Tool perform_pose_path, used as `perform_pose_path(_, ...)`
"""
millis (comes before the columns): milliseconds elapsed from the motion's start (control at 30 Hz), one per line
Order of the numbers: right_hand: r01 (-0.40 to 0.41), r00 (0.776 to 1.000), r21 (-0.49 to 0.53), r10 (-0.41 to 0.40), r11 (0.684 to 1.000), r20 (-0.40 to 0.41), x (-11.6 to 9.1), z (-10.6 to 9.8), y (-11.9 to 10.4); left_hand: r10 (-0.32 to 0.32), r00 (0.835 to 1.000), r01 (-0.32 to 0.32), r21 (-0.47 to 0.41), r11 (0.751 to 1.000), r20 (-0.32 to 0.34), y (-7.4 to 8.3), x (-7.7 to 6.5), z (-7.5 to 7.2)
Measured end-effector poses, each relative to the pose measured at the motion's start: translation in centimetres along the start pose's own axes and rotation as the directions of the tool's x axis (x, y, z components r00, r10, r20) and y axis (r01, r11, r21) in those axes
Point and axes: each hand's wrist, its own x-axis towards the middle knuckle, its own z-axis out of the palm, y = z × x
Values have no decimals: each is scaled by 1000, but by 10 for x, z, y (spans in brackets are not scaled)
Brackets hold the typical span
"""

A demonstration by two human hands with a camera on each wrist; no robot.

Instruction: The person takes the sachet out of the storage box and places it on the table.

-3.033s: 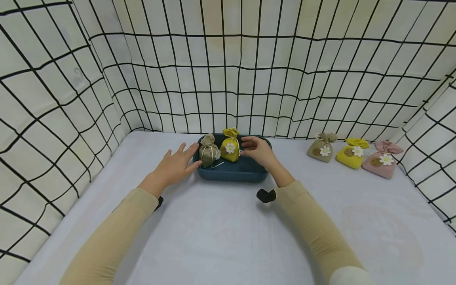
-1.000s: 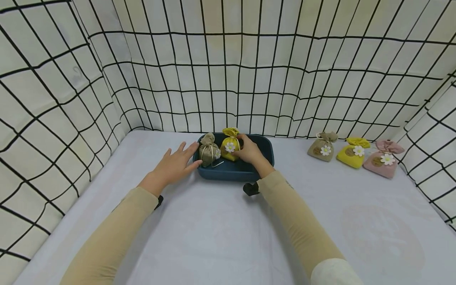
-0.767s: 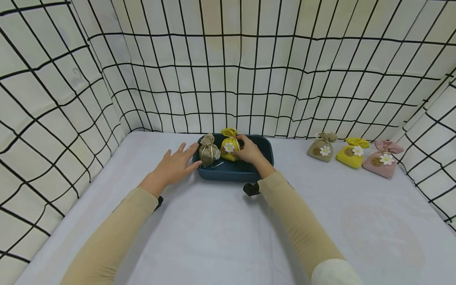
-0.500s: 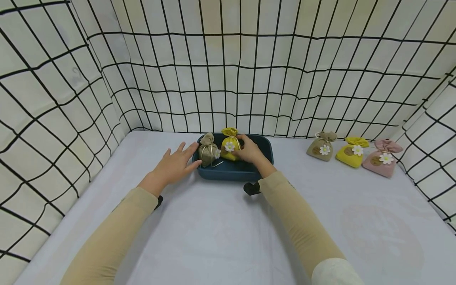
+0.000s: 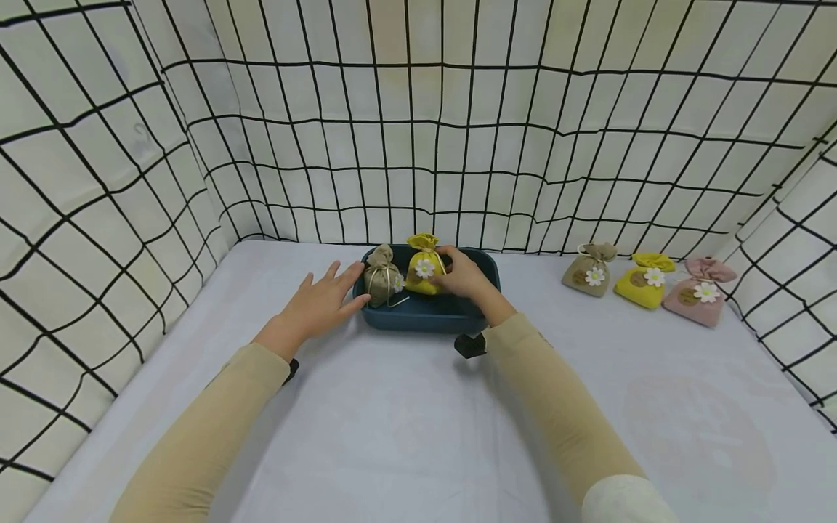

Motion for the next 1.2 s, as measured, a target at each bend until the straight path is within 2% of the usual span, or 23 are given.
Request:
perform_pose_path(167,16,999,-5,-16,1000,36,-8,-8,-1,-2,1000,2,2,1000,7,0,1,1)
perform_pose_path(367,41,998,36,-43,999,53,-18,-20,1,2,1000,-2,4,1000,3,0,1,2)
perform_pose_path(700,63,998,39,-64,997,12,-35,-39,-1,-8,1000,8,6,1000,8,-1,3,1)
perform_pose_path(1200,142,989,83,-138,986,-50,-55,-55,5,-6,1000,6,-8,1000,8,-4,4,2)
